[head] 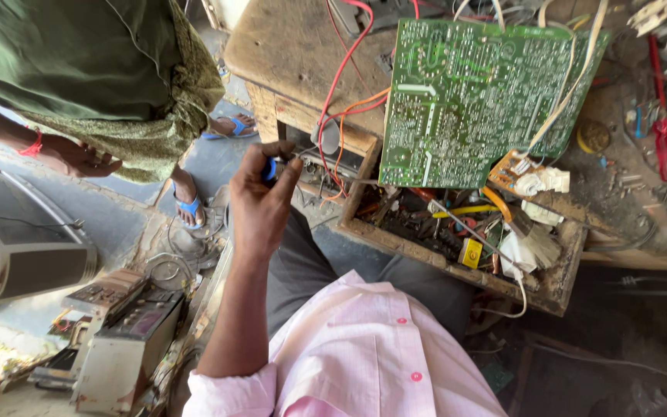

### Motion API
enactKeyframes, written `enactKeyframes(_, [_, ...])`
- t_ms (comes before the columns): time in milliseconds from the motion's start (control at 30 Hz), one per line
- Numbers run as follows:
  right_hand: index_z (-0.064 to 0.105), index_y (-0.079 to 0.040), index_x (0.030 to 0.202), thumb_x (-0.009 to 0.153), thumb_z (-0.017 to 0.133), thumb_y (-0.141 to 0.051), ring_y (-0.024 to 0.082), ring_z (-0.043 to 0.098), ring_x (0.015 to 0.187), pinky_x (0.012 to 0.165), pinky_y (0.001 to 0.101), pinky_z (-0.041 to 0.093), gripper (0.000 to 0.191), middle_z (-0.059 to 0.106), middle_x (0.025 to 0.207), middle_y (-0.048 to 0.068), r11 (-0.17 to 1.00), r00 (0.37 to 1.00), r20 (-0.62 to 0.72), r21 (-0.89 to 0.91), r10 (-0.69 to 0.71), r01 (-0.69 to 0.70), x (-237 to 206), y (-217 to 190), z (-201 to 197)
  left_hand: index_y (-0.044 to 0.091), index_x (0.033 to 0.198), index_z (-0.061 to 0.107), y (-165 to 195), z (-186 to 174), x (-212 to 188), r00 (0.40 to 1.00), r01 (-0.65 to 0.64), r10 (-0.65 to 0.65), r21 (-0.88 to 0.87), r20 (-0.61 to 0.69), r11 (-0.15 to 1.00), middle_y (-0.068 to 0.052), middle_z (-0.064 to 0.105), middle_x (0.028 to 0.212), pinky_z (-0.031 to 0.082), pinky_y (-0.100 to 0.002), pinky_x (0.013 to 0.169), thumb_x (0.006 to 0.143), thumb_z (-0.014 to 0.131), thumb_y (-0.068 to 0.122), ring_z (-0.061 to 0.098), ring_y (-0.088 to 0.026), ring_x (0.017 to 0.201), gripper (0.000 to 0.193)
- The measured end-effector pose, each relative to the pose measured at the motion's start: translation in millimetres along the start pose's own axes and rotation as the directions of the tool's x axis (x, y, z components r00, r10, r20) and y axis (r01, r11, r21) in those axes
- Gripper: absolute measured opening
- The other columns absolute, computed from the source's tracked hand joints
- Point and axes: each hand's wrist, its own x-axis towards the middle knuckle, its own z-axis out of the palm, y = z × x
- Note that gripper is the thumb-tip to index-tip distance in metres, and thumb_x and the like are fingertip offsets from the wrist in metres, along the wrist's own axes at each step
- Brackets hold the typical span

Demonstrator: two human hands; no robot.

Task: The person solders a green circuit board using a soldering iron and solder wire. They repeatedly heat solder points and feed solder to create joints, occasionally switching to a screwdriver to probe or adjust components on the board.

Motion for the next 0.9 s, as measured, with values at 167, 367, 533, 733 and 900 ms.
enactKeyframes(167, [0.062, 0.000, 0.120, 0.115, 0.056, -0.003, 0.024, 0.057, 0.069, 0.065, 0.0374, 0.048, 0.009, 0.062, 0.089, 0.016, 0.839, 0.967, 0.233, 0.543, -0.104, -0.040, 12, -57, 55, -0.001, 0.111, 0.071, 12, 11, -4, 0.989, -0.139, 0.141, 0.039, -0.039, 0.989, 0.002, 0.063, 0.093, 0.045, -0.021, 0.074, 0.096, 0.076, 0.000, 0.053, -0.004, 0.082, 0.016])
enactKeyframes(367, [0.061, -0.001, 0.119, 0.117, 0.055, 0.001, 0.021, 0.055, 0.065, 0.062, 0.0352, 0.046, 0.006, 0.062, 0.087, 0.017, 0.589, 0.849, 0.472, 0.765, -0.236, -0.261, 13, -144, 141, 0.000, 0.109, 0.073, 31, 45, -1, 0.971, -0.231, 0.230, -0.008, -0.067, 0.973, -0.004, 0.071, 0.093, 0.049, -0.022, 0.072, 0.090, 0.082, -0.004, 0.061, -0.007, 0.081, 0.021])
enactKeyframes(533, [0.067, 0.000, 0.117, 0.115, 0.059, 0.003, 0.020, 0.057, 0.068, 0.064, 0.0351, 0.048, 0.009, 0.068, 0.096, 0.020, 0.542, 0.823, 0.534, 0.758, -0.196, -0.363, 5, -168, 166, 0.002, 0.113, 0.071, 45, 74, 16, 0.925, -0.380, 0.379, -0.006, -0.021, 0.925, -0.005, 0.070, 0.098, 0.053, -0.025, 0.077, 0.095, 0.081, -0.003, 0.065, -0.012, 0.086, 0.021])
enactKeyframes(733, [0.065, 0.002, 0.116, 0.116, 0.062, -0.001, 0.021, 0.058, 0.068, 0.065, 0.0359, 0.049, 0.004, 0.068, 0.096, 0.020, 0.568, 0.833, 0.517, 0.753, -0.198, -0.332, 4, -166, 166, 0.004, 0.110, 0.069, 46, 102, 30, 0.866, -0.487, 0.496, 0.110, -0.062, 0.866, -0.007, 0.071, 0.102, 0.054, -0.029, 0.084, 0.094, 0.083, 0.000, 0.067, -0.020, 0.093, 0.022])
enactKeyframes(900, [0.062, 0.004, 0.118, 0.119, 0.064, -0.001, 0.023, 0.060, 0.067, 0.066, 0.0381, 0.052, 0.005, 0.067, 0.093, 0.023, 0.655, 0.869, 0.438, 0.730, -0.228, -0.196, -3, -170, 162, 0.002, 0.113, 0.069, 39, 116, 29, 0.932, -0.363, 0.363, -0.090, -0.020, 0.927, -0.011, 0.071, 0.114, 0.060, -0.027, 0.091, 0.097, 0.079, -0.003, 0.074, -0.018, 0.106, 0.020])
